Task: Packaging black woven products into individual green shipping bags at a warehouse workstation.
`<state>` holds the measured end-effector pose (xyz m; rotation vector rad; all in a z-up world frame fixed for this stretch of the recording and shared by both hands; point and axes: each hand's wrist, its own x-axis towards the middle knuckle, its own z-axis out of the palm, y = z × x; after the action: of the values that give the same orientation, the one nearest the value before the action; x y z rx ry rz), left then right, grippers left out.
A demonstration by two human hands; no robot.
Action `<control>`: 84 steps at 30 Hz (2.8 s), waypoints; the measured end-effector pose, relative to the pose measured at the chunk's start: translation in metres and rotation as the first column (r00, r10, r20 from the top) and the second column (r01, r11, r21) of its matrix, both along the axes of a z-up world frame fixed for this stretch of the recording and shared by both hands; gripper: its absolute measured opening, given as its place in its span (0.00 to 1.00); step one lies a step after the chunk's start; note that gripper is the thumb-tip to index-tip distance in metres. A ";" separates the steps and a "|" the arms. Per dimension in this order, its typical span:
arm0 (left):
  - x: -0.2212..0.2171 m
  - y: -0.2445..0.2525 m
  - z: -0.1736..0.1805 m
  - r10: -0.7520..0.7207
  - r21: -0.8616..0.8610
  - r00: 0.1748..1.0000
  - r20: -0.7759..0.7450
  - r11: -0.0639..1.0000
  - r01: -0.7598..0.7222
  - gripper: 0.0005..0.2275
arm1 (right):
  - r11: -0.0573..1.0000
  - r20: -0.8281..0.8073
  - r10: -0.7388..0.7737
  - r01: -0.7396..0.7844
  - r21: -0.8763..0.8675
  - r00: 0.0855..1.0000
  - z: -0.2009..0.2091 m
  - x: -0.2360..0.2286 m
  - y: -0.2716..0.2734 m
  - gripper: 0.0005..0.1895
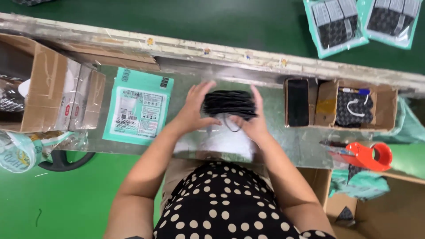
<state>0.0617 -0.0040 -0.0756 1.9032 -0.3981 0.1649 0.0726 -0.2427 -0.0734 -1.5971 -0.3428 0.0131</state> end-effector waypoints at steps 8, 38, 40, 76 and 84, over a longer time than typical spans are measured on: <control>-0.011 -0.016 -0.021 -0.169 0.125 0.983 -0.066 0.976 0.176 0.49 | 0.913 -0.180 0.287 -0.326 -0.245 0.941 -0.088 -0.008 -0.024 0.28; -0.023 0.043 -0.008 0.099 0.425 0.924 0.369 0.866 -0.262 0.14 | 0.944 -0.241 0.255 -0.296 -0.148 0.936 -0.006 -0.008 0.007 0.17; -0.025 0.039 0.004 0.009 0.439 0.937 0.350 0.882 -0.173 0.12 | 0.996 -0.363 0.089 -0.074 0.054 0.927 -0.019 0.000 0.014 0.16; -0.012 0.006 0.036 0.212 0.495 0.957 0.199 0.821 -0.285 0.06 | 0.757 -0.155 0.453 -0.471 -0.454 0.878 0.014 -0.017 0.012 0.13; -0.025 0.004 0.069 -0.018 0.270 0.993 0.113 0.963 -0.013 0.07 | 0.956 -0.168 0.249 -0.269 -0.113 0.954 0.043 -0.012 0.018 0.28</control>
<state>0.0366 -0.0002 -0.0066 2.1688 -0.5220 0.2287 0.0610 -0.2252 -0.0308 -1.6624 -0.4378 0.3662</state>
